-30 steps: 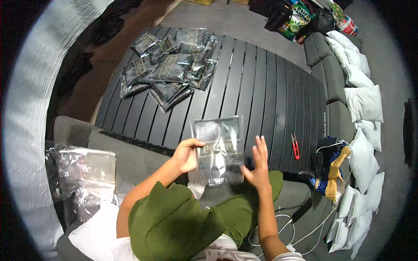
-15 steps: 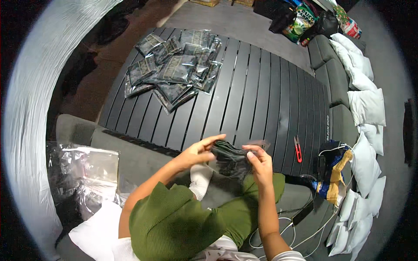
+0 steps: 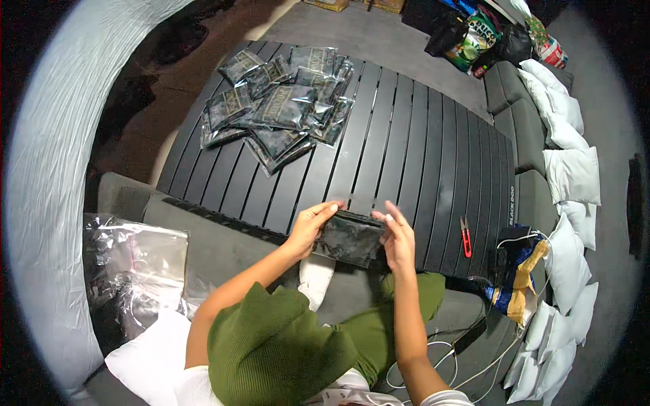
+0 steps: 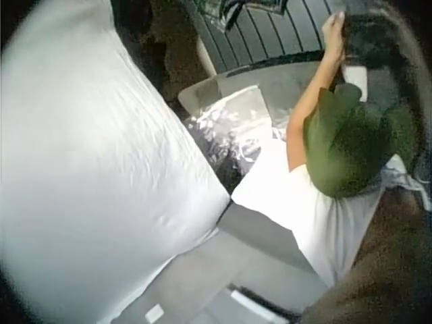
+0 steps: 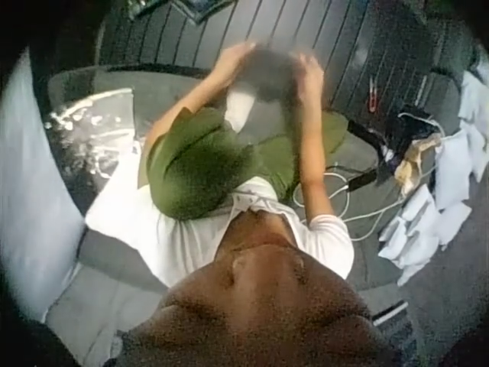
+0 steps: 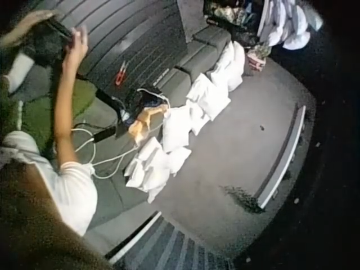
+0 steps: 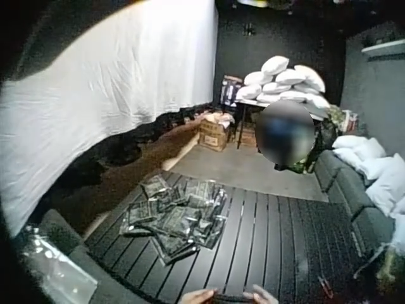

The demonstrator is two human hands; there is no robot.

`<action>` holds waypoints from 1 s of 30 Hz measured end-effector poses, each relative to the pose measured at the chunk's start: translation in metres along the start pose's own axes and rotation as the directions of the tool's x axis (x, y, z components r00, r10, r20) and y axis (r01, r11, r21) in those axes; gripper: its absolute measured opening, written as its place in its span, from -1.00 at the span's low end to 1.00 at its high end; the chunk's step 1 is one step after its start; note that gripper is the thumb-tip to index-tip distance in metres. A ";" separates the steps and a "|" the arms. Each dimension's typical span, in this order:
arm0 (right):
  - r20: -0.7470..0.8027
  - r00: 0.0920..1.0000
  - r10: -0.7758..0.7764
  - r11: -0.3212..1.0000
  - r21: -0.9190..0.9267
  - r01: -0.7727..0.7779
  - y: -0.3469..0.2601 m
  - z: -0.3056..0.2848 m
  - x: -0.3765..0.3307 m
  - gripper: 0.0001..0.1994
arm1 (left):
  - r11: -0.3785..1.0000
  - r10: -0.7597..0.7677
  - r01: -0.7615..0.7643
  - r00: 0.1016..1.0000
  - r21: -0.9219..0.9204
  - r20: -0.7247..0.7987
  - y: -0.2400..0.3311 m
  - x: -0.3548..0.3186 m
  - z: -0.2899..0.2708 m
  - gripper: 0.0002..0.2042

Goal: Pack small rectangular packets into clear plastic zip-top bags.

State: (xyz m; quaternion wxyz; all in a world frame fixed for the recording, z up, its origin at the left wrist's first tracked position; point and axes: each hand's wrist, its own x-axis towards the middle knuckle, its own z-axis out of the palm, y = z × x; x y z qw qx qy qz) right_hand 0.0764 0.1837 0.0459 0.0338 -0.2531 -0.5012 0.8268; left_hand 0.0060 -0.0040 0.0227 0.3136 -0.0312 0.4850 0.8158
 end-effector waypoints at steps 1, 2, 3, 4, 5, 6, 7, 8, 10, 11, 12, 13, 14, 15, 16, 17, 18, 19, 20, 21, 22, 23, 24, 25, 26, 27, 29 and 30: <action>-0.134 0.983 -0.124 0.991 -0.072 0.116 0.003 0.011 -0.001 -0.70 | 1.000 0.003 -0.003 1.000 0.001 -0.003 -0.001 -0.002 -0.002 -0.69; -0.198 0.916 -0.349 0.934 -0.152 0.324 0.006 0.018 -0.002 -0.70 | 0.999 -0.031 0.032 0.999 0.029 -0.027 0.001 -0.003 0.000 -0.69; -0.144 0.838 -0.526 0.814 -0.371 0.447 0.005 0.019 -0.002 -0.71 | 0.996 -0.065 0.068 0.997 0.057 -0.051 0.004 -0.004 0.002 -0.69; -0.050 0.740 -0.671 0.631 -0.562 0.535 0.003 0.020 -0.003 -0.72 | 0.996 -0.064 0.067 0.997 0.058 -0.045 0.006 -0.004 0.005 -0.69; 0.107 0.691 -0.715 0.410 -0.736 0.538 -0.010 0.035 -0.013 -0.79 | 0.991 -0.026 0.033 0.998 0.128 -0.051 0.015 -0.011 0.010 -0.69; 0.241 0.662 -0.710 0.292 -0.755 0.588 -0.015 0.044 -0.016 -0.84 | 0.981 0.011 -0.001 0.999 0.196 -0.048 0.021 -0.015 0.015 -0.69; 0.306 0.654 -0.692 0.273 -0.728 0.630 -0.016 0.053 -0.016 -0.84 | 0.988 0.006 -0.007 1.000 0.154 0.009 0.018 -0.014 0.012 -0.68; 0.371 0.638 -0.674 0.252 -0.697 0.671 -0.018 0.061 -0.013 -0.83 | 0.988 0.006 -0.008 1.000 0.156 0.014 0.017 -0.014 0.013 -0.68; 0.442 0.589 -0.677 0.145 -0.704 0.695 -0.014 0.067 -0.009 -0.82 | 0.963 0.200 -0.209 0.977 0.172 0.066 0.012 -0.017 0.016 -0.72; 0.461 0.578 -0.673 0.117 -0.706 0.699 -0.014 0.069 -0.008 -0.83 | 0.956 0.215 -0.225 0.974 0.187 0.075 0.012 -0.020 0.017 -0.74; 0.464 0.578 -0.671 0.115 -0.705 0.700 -0.016 0.069 -0.006 -0.83 | 0.956 0.217 -0.227 0.974 0.185 0.073 0.013 -0.021 0.018 -0.74; 0.475 0.574 -0.667 0.109 -0.700 0.706 -0.018 0.069 -0.005 -0.84 | 0.946 0.222 -0.240 0.969 0.216 0.105 0.015 -0.022 0.020 -0.74; 0.485 0.573 -0.661 0.109 -0.693 0.712 -0.021 0.069 -0.005 -0.85 | 0.935 0.223 -0.251 0.965 0.251 0.134 0.016 -0.025 0.020 -0.75; 0.493 0.579 -0.649 0.113 -0.691 0.714 -0.025 0.069 -0.005 -0.87 | 0.917 0.229 -0.264 0.962 0.300 0.148 0.012 -0.022 0.016 -0.75; 0.494 0.581 -0.647 0.117 -0.689 0.716 -0.026 0.067 -0.004 -0.87 | 0.917 0.228 -0.261 0.963 0.302 0.142 0.011 -0.023 0.014 -0.75; 0.525 0.599 -0.605 0.138 -0.671 0.728 -0.028 0.063 -0.002 -0.88 | 0.898 0.223 -0.261 0.964 0.355 0.144 0.012 -0.024 0.015 -0.76; 0.556 0.613 -0.562 0.160 -0.654 0.739 -0.030 0.060 -0.001 -0.88 | 0.875 0.219 -0.260 0.965 0.407 0.146 0.014 -0.025 0.016 -0.77; 0.556 0.639 -0.532 0.225 -0.634 0.740 -0.030 0.059 -0.001 -0.90 | 0.876 0.216 -0.258 0.965 0.406 0.147 0.015 -0.026 0.016 -0.77; 0.555 0.640 -0.532 0.223 -0.637 0.738 -0.032 0.058 -0.001 -0.90 | 0.846 0.218 -0.269 0.962 0.460 0.162 0.017 -0.027 0.017 -0.77; 0.540 0.694 -0.476 0.331 -0.621 0.710 -0.034 0.056 -0.001 -0.91 | 0.812 0.220 -0.280 0.959 0.511 0.176 0.018 -0.028 0.017 -0.78; 0.527 0.742 -0.414 0.435 -0.601 0.670 -0.036 0.054 -0.001 -0.91 | 0.814 0.219 -0.281 0.959 0.509 0.179 0.020 -0.028 0.018 -0.78; 0.544 0.732 -0.410 0.422 -0.598 0.681 -0.036 0.052 -0.001 -0.91 | 0.801 0.219 -0.296 0.954 0.520 0.205 0.021 -0.029 0.017 -0.78; 0.545 0.732 -0.409 0.423 -0.597 0.682 -0.036 0.050 -0.001 -0.91 | 0.789 0.219 -0.311 0.948 0.530 0.231 0.022 -0.029 0.017 -0.78; 0.535 0.748 -0.392 0.469 -0.583 0.663 -0.036 0.050 -0.002 -0.91 | 0.789 0.219 -0.310 0.948 0.531 0.229 0.022 -0.029 0.016 -0.78; 0.525 0.765 -0.374 0.514 -0.569 0.642 -0.036 0.049 -0.002 -0.92 | 0.763 0.207 -0.313 0.947 0.565 0.244 0.022 -0.029 0.014 -0.78; 0.525 0.765 -0.373 0.515 -0.569 0.641 -0.035 0.048 -0.002 -0.92 | 0.736 0.195 -0.316 0.946 0.599 0.259 0.021 -0.028 0.013 -0.78; 0.523 0.780 -0.344 0.549 -0.562 0.619 -0.035 0.046 -0.002 -0.93 | 0.727 0.194 -0.322 0.944 0.606 0.268 0.020 -0.029 0.013 -0.78; 0.522 0.780 -0.345 0.549 -0.562 0.619 -0.035 0.044 -0.002 -0.93 | 0.718 0.193 -0.329 0.941 0.614 0.279 0.019 -0.029 0.013 -0.78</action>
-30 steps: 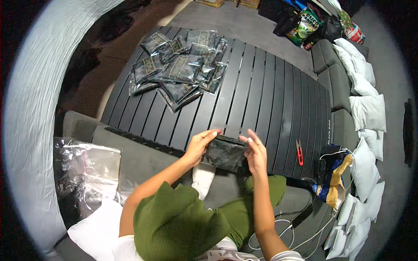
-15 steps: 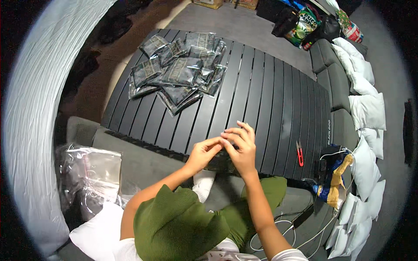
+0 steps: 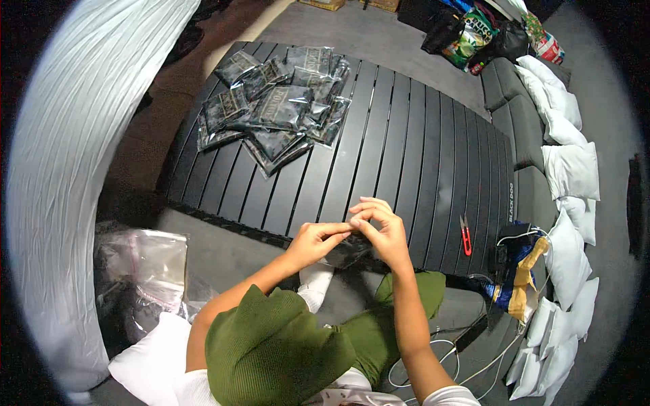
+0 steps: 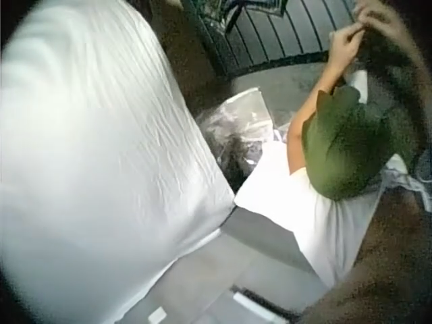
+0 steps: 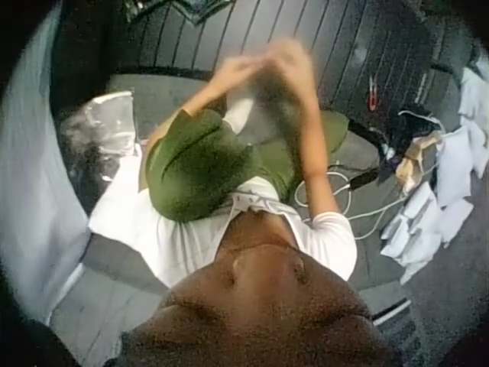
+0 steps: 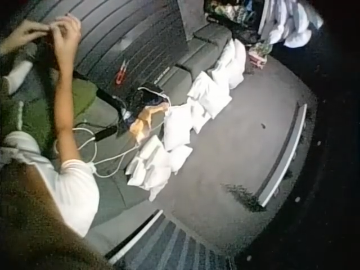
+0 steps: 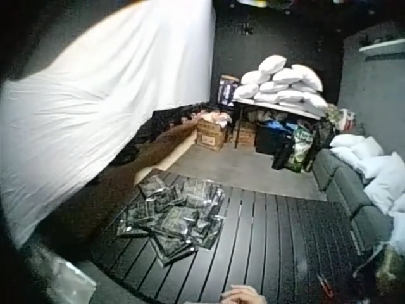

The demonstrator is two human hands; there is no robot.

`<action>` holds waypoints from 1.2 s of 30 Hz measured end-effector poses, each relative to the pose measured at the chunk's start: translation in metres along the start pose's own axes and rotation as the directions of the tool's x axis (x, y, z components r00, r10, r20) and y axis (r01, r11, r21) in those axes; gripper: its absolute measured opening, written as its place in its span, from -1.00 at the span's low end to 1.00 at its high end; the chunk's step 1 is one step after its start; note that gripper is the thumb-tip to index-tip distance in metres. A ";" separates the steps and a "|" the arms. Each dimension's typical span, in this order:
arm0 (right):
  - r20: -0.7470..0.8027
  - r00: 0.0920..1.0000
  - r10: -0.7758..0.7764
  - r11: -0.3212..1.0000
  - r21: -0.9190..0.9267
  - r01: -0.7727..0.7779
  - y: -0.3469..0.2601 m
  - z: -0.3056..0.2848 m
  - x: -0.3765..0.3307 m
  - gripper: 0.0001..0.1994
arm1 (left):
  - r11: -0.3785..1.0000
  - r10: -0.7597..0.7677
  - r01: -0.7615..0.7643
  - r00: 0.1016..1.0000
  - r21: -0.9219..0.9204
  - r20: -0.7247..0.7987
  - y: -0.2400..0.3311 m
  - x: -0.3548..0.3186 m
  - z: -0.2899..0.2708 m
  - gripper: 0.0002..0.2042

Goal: Pack small rectangular packets into clear plastic zip-top bags.

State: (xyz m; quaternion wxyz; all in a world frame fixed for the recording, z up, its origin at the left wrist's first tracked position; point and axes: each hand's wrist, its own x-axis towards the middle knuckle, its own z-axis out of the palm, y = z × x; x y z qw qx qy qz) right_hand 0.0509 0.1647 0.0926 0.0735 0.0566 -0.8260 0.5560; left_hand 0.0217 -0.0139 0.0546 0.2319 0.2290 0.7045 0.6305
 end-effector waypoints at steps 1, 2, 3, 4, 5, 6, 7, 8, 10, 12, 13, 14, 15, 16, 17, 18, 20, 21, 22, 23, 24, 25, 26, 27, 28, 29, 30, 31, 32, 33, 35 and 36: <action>-0.008 1.000 0.020 1.000 -0.019 -0.020 0.001 -0.002 -0.001 -0.93 | 1.000 0.000 0.000 1.000 0.000 0.001 0.001 0.000 0.000 -0.78; -0.016 0.999 0.040 0.998 -0.039 -0.040 0.002 -0.003 -0.001 -0.93 | 1.000 0.019 -0.019 1.000 -0.015 0.002 0.003 0.000 -0.001 -0.77; -0.017 0.999 0.041 0.998 -0.039 -0.042 0.001 -0.006 -0.002 -0.93 | 0.999 0.038 -0.038 0.999 -0.031 0.004 0.005 0.000 -0.001 -0.77; -0.040 0.999 0.029 0.997 -0.069 -0.032 -0.001 -0.008 -0.003 -0.93 | 0.999 0.037 -0.037 0.999 -0.032 0.005 0.007 0.001 0.000 -0.77; -0.061 0.998 0.016 0.995 -0.097 -0.022 -0.004 -0.009 -0.004 -0.94 | 0.997 0.044 -0.044 0.999 -0.069 -0.010 0.008 0.001 0.001 -0.76; -0.060 0.998 0.017 0.995 -0.095 -0.023 -0.006 -0.009 -0.006 -0.94 | 0.993 0.050 -0.052 0.998 -0.105 -0.025 0.009 0.001 0.002 -0.76; -0.076 0.997 -0.034 0.988 -0.156 0.022 -0.009 -0.008 -0.008 -0.94 | 0.993 0.048 -0.050 0.999 -0.105 -0.026 0.009 0.001 0.001 -0.76; -0.090 0.992 -0.086 0.974 -0.218 0.064 -0.012 -0.006 -0.010 -0.93 | 0.997 0.016 -0.018 1.000 -0.073 -0.025 0.009 0.000 0.000 -0.76; -0.090 0.990 -0.108 0.957 -0.278 0.079 -0.020 -0.004 -0.010 -0.91 | 0.999 -0.017 0.016 1.000 -0.040 -0.025 0.007 -0.001 -0.001 -0.76; -0.024 0.961 -0.275 0.820 -0.528 0.221 -0.025 -0.004 -0.010 -0.89 | 0.999 -0.029 0.029 0.999 -0.027 -0.024 0.004 -0.002 0.001 -0.77; 0.000 0.951 -0.309 0.777 -0.576 0.252 -0.027 -0.004 -0.010 -0.88 | 0.999 -0.029 0.028 0.999 -0.027 -0.022 0.004 -0.002 0.002 -0.77; -0.001 0.951 -0.309 0.778 -0.576 0.252 -0.027 -0.002 -0.011 -0.88 | 0.999 -0.045 0.044 0.999 -0.021 -0.023 0.005 -0.003 0.002 -0.77; 0.007 0.950 -0.312 0.759 -0.600 0.253 -0.028 0.000 -0.012 -0.88 | 0.998 -0.061 0.060 0.998 -0.016 -0.024 0.006 -0.003 0.003 -0.78; 0.014 0.949 -0.314 0.740 -0.623 0.254 -0.028 0.001 -0.013 -0.87 | 0.998 -0.061 0.061 0.998 -0.015 -0.024 0.004 -0.003 0.003 -0.78; 0.014 0.949 -0.314 0.740 -0.622 0.255 -0.028 0.001 -0.013 -0.87 | 0.999 -0.031 0.031 0.999 0.009 -0.025 0.002 -0.003 0.003 -0.79; 0.027 0.947 -0.321 0.738 -0.619 0.268 -0.028 0.000 -0.012 -0.88 | 0.999 0.000 0.001 1.000 0.032 -0.024 0.001 -0.004 0.003 -0.80; 0.050 0.942 -0.333 0.734 -0.613 0.292 -0.028 -0.001 -0.012 -0.89 | 0.996 0.026 -0.023 0.999 0.083 -0.035 0.002 -0.005 0.003 -0.81; 0.049 0.942 -0.331 0.734 -0.614 0.290 -0.028 -0.001 -0.012 -0.89 | 0.990 0.053 -0.047 0.998 0.132 -0.043 0.002 -0.005 0.004 -0.81; 0.055 0.939 -0.340 0.719 -0.628 0.298 -0.029 -0.001 -0.012 -0.90 | 0.990 0.053 -0.047 0.998 0.131 -0.042 0.003 -0.005 0.004 -0.81; 0.062 0.934 -0.351 0.704 -0.641 0.307 -0.030 -0.001 -0.011 -0.90 | 0.986 0.051 -0.047 0.999 0.158 -0.019 0.004 -0.005 0.003 -0.81; 0.062 0.935 -0.350 0.704 -0.640 0.307 -0.030 -0.001 -0.011 -0.90 | 0.982 0.048 -0.048 0.999 0.184 0.003 0.004 -0.006 0.003 -0.81; 0.077 0.935 -0.345 0.698 -0.645 0.311 -0.031 -0.002 -0.010 -0.91 | 0.982 0.048 -0.047 0.999 0.184 0.003 0.003 -0.006 0.003 -0.81; 0.091 0.936 -0.339 0.691 -0.652 0.314 -0.031 -0.002 -0.010 -0.91 | 0.981 0.073 -0.069 0.997 0.183 -0.012 0.000 -0.006 0.004 -0.81; 0.091 0.937 -0.339 0.690 -0.652 0.313 -0.029 -0.002 -0.009 -0.91 | 0.979 0.098 -0.091 0.995 0.182 -0.028 -0.002 -0.006 0.005 -0.81; 0.074 0.937 -0.341 0.702 -0.643 0.306 -0.026 -0.002 -0.009 -0.91 | 0.979 0.098 -0.091 0.995 0.181 -0.027 -0.003 -0.005 0.006 -0.81; 0.057 0.937 -0.345 0.715 -0.630 0.302 -0.023 -0.001 -0.009 -0.92 | 0.985 0.080 -0.076 0.997 0.154 -0.020 -0.004 -0.005 0.005 -0.80; 0.058 0.937 -0.345 0.717 -0.628 0.303 -0.020 -0.001 -0.009 -0.92 | 0.990 0.062 -0.060 0.998 0.128 -0.012 -0.004 -0.005 0.005 -0.79; -0.002 0.947 -0.321 0.764 -0.591 0.258 -0.017 -0.002 -0.009 -0.92 | 0.990 0.059 -0.057 0.998 0.129 -0.014 -0.003 -0.004 0.004 -0.79; -0.060 0.955 -0.292 0.806 -0.552 0.212 -0.015 -0.004 -0.010 -0.92 | 0.995 0.052 -0.052 0.999 0.089 0.001 -0.001 -0.003 0.004 -0.78; -0.110 0.956 -0.271 0.840 -0.512 0.179 -0.012 -0.005 -0.010 -0.93 | 0.998 0.045 -0.046 0.999 0.050 0.016 0.002 -0.001 0.004 -0.77; -0.158 0.965 -0.211 0.893 -0.432 0.124 -0.009 -0.006 -0.012 -0.95 | 0.999 0.010 -0.012 0.999 0.043 0.040 0.004 0.000 0.004 -0.77; -0.201 0.969 -0.147 0.935 -0.347 0.070 -0.007 -0.007 -0.013 -0.95 | 0.999 -0.023 0.021 0.998 0.037 0.065 0.006 0.001 0.003 -0.76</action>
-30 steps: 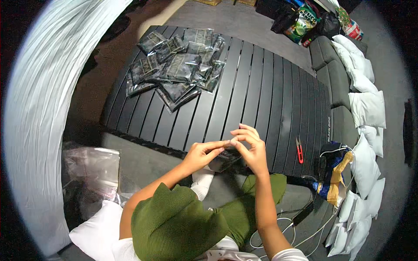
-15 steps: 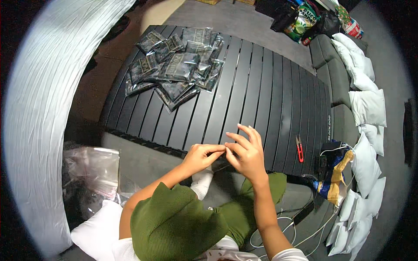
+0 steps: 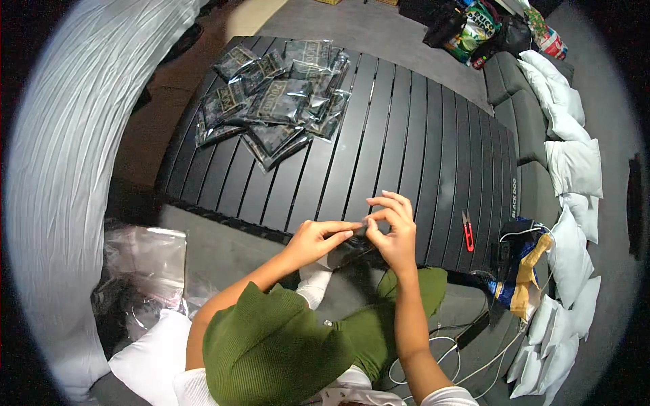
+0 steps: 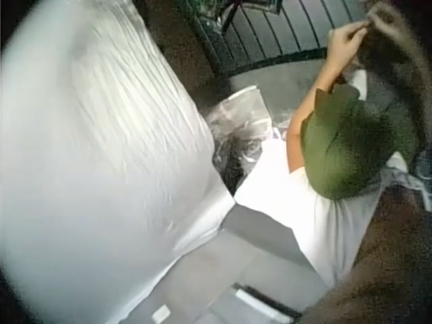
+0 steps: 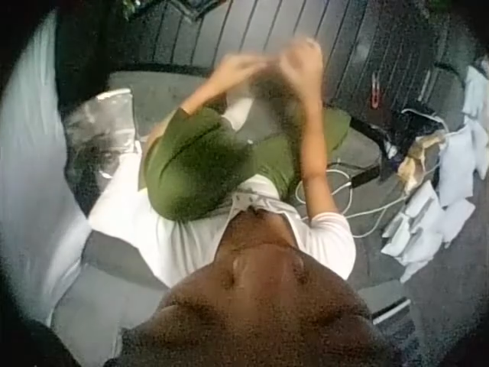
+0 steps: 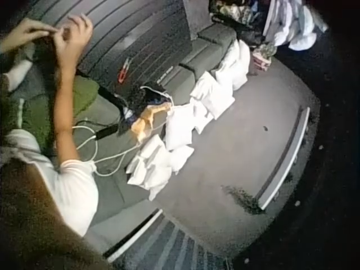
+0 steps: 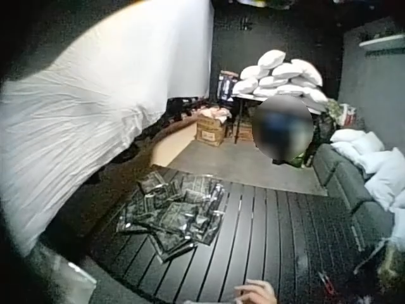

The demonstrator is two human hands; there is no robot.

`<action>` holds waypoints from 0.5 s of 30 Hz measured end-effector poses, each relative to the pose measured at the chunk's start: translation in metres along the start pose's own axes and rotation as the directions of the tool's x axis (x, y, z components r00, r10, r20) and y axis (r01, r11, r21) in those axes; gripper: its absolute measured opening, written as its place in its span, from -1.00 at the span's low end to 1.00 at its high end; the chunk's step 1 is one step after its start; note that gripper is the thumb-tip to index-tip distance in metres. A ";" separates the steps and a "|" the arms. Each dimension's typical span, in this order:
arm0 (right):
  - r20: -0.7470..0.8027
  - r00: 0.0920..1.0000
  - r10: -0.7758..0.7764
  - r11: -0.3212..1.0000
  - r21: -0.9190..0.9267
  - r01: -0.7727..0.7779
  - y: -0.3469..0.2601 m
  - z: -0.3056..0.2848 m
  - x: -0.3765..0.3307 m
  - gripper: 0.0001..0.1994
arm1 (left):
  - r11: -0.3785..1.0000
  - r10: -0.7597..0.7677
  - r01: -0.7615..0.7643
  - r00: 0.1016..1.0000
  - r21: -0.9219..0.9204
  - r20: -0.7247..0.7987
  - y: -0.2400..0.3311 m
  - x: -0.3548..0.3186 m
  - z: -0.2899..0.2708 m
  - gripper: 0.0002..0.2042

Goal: Pack small rectangular packets into clear plastic zip-top bags.

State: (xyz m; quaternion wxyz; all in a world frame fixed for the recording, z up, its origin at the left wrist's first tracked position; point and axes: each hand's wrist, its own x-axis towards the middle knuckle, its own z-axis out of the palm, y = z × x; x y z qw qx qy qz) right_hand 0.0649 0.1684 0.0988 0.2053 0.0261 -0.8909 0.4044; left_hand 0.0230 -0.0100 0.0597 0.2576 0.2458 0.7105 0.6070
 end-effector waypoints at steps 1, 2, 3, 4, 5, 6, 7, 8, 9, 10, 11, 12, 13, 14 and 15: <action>-0.007 1.000 0.024 0.999 0.049 -0.024 0.003 0.001 -0.001 -0.96 | 1.000 -0.001 0.001 1.000 -0.001 0.002 0.002 0.001 -0.001 -0.76; -0.008 1.000 0.025 0.998 0.050 -0.024 0.006 0.001 -0.001 -0.96 | 0.999 -0.032 0.032 0.999 -0.024 0.028 0.006 0.001 -0.003 -0.76; -0.047 0.996 0.080 0.992 0.098 -0.075 0.009 0.001 -0.001 -0.96 | 0.997 -0.062 0.064 0.997 -0.046 0.055 0.007 0.002 -0.004 -0.75; -0.084 0.987 0.136 0.981 0.148 -0.123 0.012 0.002 -0.002 -0.95 | 0.997 -0.063 0.065 0.997 -0.045 0.054 0.006 0.002 -0.005 -0.75; -0.140 0.967 0.212 0.960 0.217 -0.179 0.016 0.002 -0.003 -0.99 | 0.984 -0.082 0.087 0.996 -0.157 0.040 0.002 0.001 -0.006 -0.74; -0.158 0.913 0.377 0.880 0.369 -0.300 0.027 0.000 -0.007 -0.96 | 0.958 -0.097 0.102 0.995 -0.269 0.032 -0.002 0.002 -0.007 -0.74; -0.215 0.880 0.424 0.833 0.475 -0.285 0.039 -0.004 -0.007 -0.97 | 0.943 -0.081 0.074 0.997 -0.325 -0.007 -0.009 0.002 -0.008 -0.74; -0.264 0.839 0.476 0.776 0.575 -0.259 0.053 -0.009 -0.006 -0.97 | 0.922 -0.094 0.071 0.995 -0.381 -0.043 -0.009 0.003 -0.011 -0.73; -0.228 0.750 0.621 0.615 0.735 -0.285 0.065 -0.015 -0.006 -0.94 | 0.875 -0.146 0.095 0.987 -0.474 -0.073 -0.009 0.003 -0.015 -0.72; -0.158 0.650 0.743 0.426 0.861 -0.278 0.078 -0.024 -0.007 -0.91 | 0.818 -0.200 0.112 0.975 -0.564 -0.097 -0.009 0.003 -0.019 -0.70; -0.152 0.565 0.811 0.360 0.892 -0.275 0.085 -0.032 -0.009 -0.85 | 0.732 -0.255 0.128 0.962 -0.670 -0.095 -0.010 0.002 -0.023 -0.68; -0.213 0.539 0.815 0.353 0.920 -0.170 0.101 -0.042 -0.016 -0.86 | 0.730 -0.249 0.125 0.964 -0.671 -0.091 -0.010 0.004 -0.024 -0.68; -0.271 0.545 0.793 0.378 0.922 -0.090 0.121 -0.054 -0.026 -0.86 | 0.775 -0.211 0.066 0.964 -0.628 -0.160 -0.014 0.007 -0.024 -0.68; -0.323 0.547 0.772 0.394 0.919 -0.013 0.135 -0.065 -0.035 -0.85 | 0.816 -0.173 0.009 0.958 -0.577 -0.230 -0.021 0.010 -0.024 -0.68; -0.378 0.485 0.789 0.405 0.913 0.053 0.138 -0.074 -0.040 -0.84 | 0.816 -0.186 0.004 0.949 -0.578 -0.255 -0.026 0.011 -0.026 -0.69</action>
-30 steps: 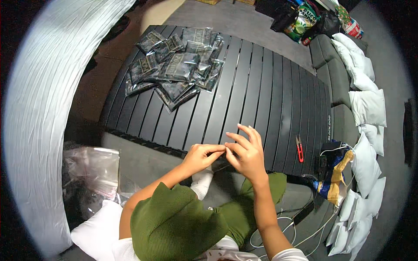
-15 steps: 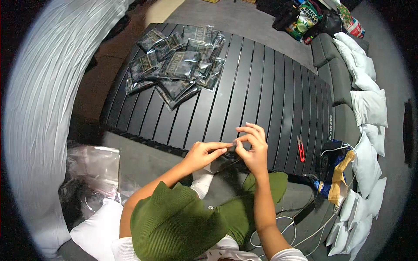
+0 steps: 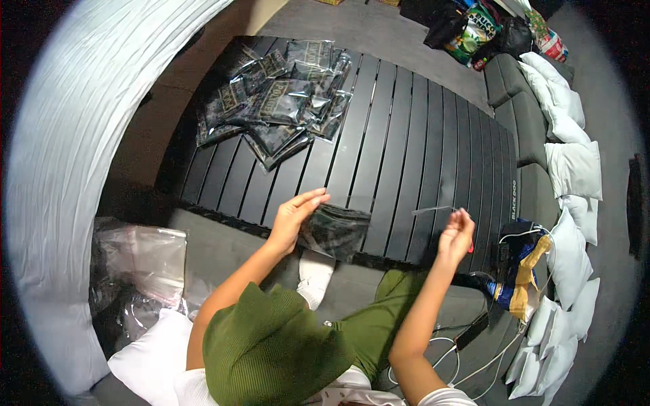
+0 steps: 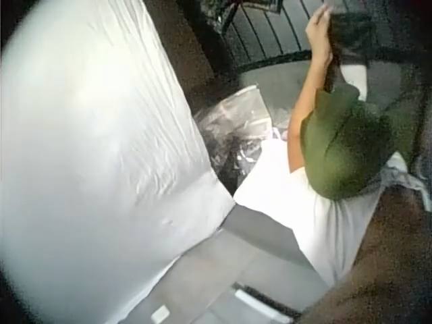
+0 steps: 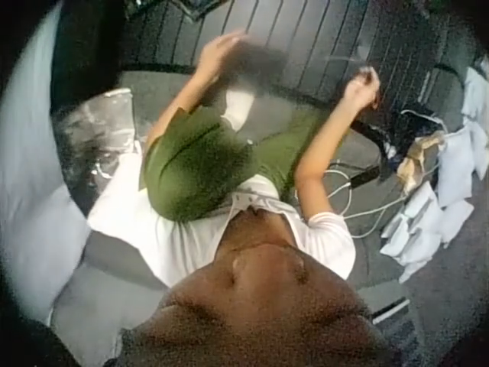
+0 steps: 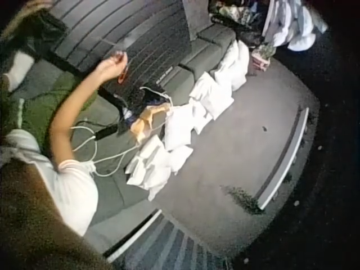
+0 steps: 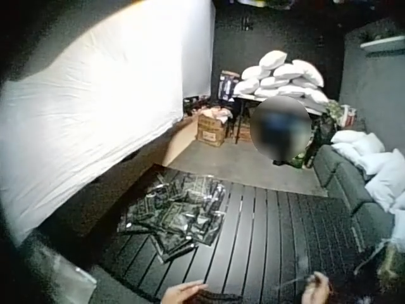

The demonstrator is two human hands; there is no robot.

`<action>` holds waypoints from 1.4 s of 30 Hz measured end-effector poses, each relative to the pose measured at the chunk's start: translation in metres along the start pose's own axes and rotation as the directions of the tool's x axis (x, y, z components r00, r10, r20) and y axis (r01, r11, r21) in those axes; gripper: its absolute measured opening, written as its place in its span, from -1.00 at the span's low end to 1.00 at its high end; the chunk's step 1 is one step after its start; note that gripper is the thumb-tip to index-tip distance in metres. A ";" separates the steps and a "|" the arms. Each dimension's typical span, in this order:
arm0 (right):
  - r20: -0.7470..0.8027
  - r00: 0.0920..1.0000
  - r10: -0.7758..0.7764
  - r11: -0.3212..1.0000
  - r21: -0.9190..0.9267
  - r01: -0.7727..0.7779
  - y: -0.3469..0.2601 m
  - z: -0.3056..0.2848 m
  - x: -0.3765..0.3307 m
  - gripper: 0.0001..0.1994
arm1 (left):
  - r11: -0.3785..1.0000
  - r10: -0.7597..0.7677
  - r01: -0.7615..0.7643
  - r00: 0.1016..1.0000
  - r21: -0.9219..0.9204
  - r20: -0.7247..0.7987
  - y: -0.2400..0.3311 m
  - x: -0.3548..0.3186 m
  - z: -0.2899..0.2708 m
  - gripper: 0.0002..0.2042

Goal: Pack small rectangular packets into clear plastic zip-top bags.

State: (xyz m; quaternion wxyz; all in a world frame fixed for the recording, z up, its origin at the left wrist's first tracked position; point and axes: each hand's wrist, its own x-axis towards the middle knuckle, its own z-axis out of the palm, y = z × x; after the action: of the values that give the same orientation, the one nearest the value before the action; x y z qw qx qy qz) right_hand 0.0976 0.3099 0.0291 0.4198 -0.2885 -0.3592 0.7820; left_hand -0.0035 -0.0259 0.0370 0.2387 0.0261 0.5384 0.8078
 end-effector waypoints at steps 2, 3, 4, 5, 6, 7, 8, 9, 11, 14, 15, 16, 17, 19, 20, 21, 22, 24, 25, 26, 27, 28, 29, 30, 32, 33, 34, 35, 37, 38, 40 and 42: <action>-0.093 0.993 -0.072 0.997 0.019 0.074 -0.017 -0.010 -0.002 -0.83 | 0.997 -0.073 0.072 0.993 -0.017 -0.088 0.002 0.000 -0.011 -0.71; -0.087 0.992 -0.095 0.995 0.035 0.099 -0.023 -0.012 -0.006 -0.83 | 0.989 -0.145 0.141 0.974 -0.038 -0.172 0.006 -0.001 -0.015 -0.72; -0.013 0.997 -0.075 0.997 -0.018 0.075 -0.027 -0.015 -0.012 -0.86 | 0.995 -0.097 0.092 0.980 -0.037 -0.175 0.009 -0.002 -0.017 -0.75; 0.064 0.997 -0.047 0.996 -0.068 0.052 -0.031 -0.006 -0.029 -0.89 | 1.000 -0.002 0.000 0.983 -0.009 -0.181 0.000 0.001 -0.028 -0.76; 0.246 0.966 0.076 0.986 -0.165 -0.035 -0.035 -0.001 -0.043 -0.89 | 1.000 0.002 0.000 0.983 0.012 -0.181 0.001 0.003 -0.031 -0.75; 0.407 0.888 0.215 0.957 -0.270 -0.108 -0.034 0.005 -0.060 -0.88 | 0.999 0.010 -0.003 0.982 0.038 -0.187 0.004 0.003 -0.035 -0.75; 0.508 0.801 0.316 0.903 -0.419 -0.090 -0.030 0.011 -0.076 -0.82 | 0.999 0.011 -0.004 0.983 0.038 -0.185 0.004 0.005 -0.038 -0.75; 0.533 0.677 0.507 0.808 -0.567 -0.158 -0.032 0.014 -0.090 -0.82 | 1.000 0.003 0.001 0.986 0.024 -0.169 0.002 0.009 -0.041 -0.73; 0.498 0.395 0.772 0.613 -0.749 -0.253 -0.021 0.004 -0.103 -0.92 | 1.000 -0.005 0.007 0.989 0.010 -0.148 0.004 0.011 -0.037 -0.71; 0.408 0.307 0.860 0.365 -0.912 0.188 0.015 -0.006 -0.127 -0.85 | 0.990 -0.072 0.062 0.995 -0.127 -0.075 0.010 0.006 -0.034 -0.66; 0.399 0.399 0.825 0.153 -0.839 0.522 0.017 0.004 -0.137 -0.81 | 0.988 -0.076 0.065 0.994 -0.141 -0.076 0.007 0.007 -0.035 -0.63; 0.540 0.456 0.707 0.188 -0.765 0.616 0.035 -0.014 -0.141 -0.79 | 0.986 -0.080 0.068 0.994 -0.154 -0.078 0.005 0.008 -0.037 -0.60; 0.664 0.493 0.563 0.189 -0.684 0.705 0.048 -0.034 -0.144 -0.76 | 0.985 -0.081 0.070 0.995 -0.157 -0.066 0.008 0.007 -0.033 -0.60; 0.631 0.462 0.623 0.174 -0.687 0.705 0.049 -0.042 -0.144 -0.69 | 0.995 -0.100 0.100 0.995 0.024 -0.006 0.015 0.003 -0.031 -0.56; 0.630 0.456 0.629 0.156 -0.677 0.719 0.048 -0.047 -0.144 -0.66 | 0.995 -0.100 0.100 0.995 0.024 -0.005 0.016 0.002 -0.031 -0.56; 0.627 0.452 0.635 0.139 -0.667 0.732 0.047 -0.052 -0.142 -0.64 | 0.990 -0.142 0.142 0.990 0.006 0.016 0.017 0.002 -0.031 -0.55; 0.622 0.443 0.646 0.157 -0.677 0.719 0.047 -0.055 -0.138 -0.64 | 0.983 -0.184 0.184 0.982 -0.011 0.039 0.018 0.002 -0.031 -0.53; 0.481 0.497 0.722 0.065 -0.762 0.644 0.043 -0.032 -0.140 -0.65 | 0.994 -0.112 0.111 0.993 0.010 0.036 0.014 0.000 -0.035 -0.54; 0.327 0.537 0.778 -0.040 -0.827 0.560 0.042 -0.024 -0.142 -0.65 | 0.999 -0.039 0.038 0.998 0.031 0.039 0.012 -0.001 -0.037 -0.55; 0.326 0.543 0.774 -0.045 -0.827 0.561 0.042 -0.028 -0.139 -0.65 | 0.999 -0.036 0.035 0.998 0.027 0.045 0.012 -0.001 -0.034 -0.55; 0.384 0.539 0.750 -0.028 -0.796 0.605 0.045 -0.033 -0.137 -0.67 | 0.997 -0.057 0.053 0.996 0.052 0.072 0.012 -0.001 -0.032 -0.56; 0.440 0.529 0.725 -0.012 -0.761 0.649 0.046 -0.037 -0.135 -0.68 | 0.994 -0.078 0.070 0.992 0.078 0.096 0.014 -0.001 -0.029 -0.56; 0.440 0.528 0.726 -0.013 -0.760 0.650 0.045 -0.037 -0.135 -0.68 | 0.995 -0.077 0.070 0.993 0.076 0.095 0.017 -0.003 -0.027 -0.56; 0.494 0.495 0.714 0.090 -0.767 0.636 0.045 -0.038 -0.135 -0.70 | 0.991 -0.120 0.111 0.985 0.078 0.127 0.022 -0.005 -0.024 -0.57; 0.550 0.459 0.698 0.195 -0.763 0.617 0.043 -0.032 -0.136 -0.72 | 0.991 -0.136 0.133 0.976 0.032 0.171 0.024 -0.008 -0.020 -0.58; 0.423 0.512 0.748 0.221 -0.885 0.409 0.038 -0.020 -0.138 -0.74 | 0.991 -0.134 0.131 0.977 0.032 0.164 0.022 -0.010 -0.023 -0.58; 0.286 0.530 0.798 0.225 -0.958 0.178 0.035 -0.011 -0.140 -0.75 | 0.992 -0.125 0.128 0.976 -0.004 0.180 0.020 -0.010 -0.026 -0.58; 0.283 0.532 0.798 0.222 -0.959 0.177 0.031 -0.009 -0.141 -0.75 | 0.991 -0.118 0.130 0.972 -0.042 0.204 0.019 -0.011 -0.024 -0.59; 0.375 0.532 0.759 0.455 -0.890 -0.022 0.026 -0.008 -0.141 -0.80 | 0.976 -0.147 0.178 0.964 -0.123 0.224 0.019 -0.014 -0.018 -0.58; 0.423 0.574 0.702 0.568 -0.818 -0.092 0.025 -0.002 -0.142 -0.80 | 0.955 -0.171 0.221 0.956 -0.199 0.239 0.020 -0.016 -0.015 -0.57; 0.437 0.642 0.629 0.656 -0.742 -0.137 0.021 0.013 -0.138 -0.67 | 0.923 -0.206 0.277 0.942 -0.266 0.267 0.016 -0.018 -0.009 -0.56; 0.489 0.627 0.607 0.715 -0.681 -0.161 0.019 0.026 -0.128 -0.53 | 0.876 -0.244 0.351 0.914 -0.330 0.323 0.007 -0.018 -0.008 -0.55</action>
State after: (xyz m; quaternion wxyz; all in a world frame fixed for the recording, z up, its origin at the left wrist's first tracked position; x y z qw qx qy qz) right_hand 0.1316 0.1837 0.0479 -0.0396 -0.1652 -0.6314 0.7567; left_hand 0.0074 -0.0424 0.0436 0.4330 0.0060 0.3304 0.8386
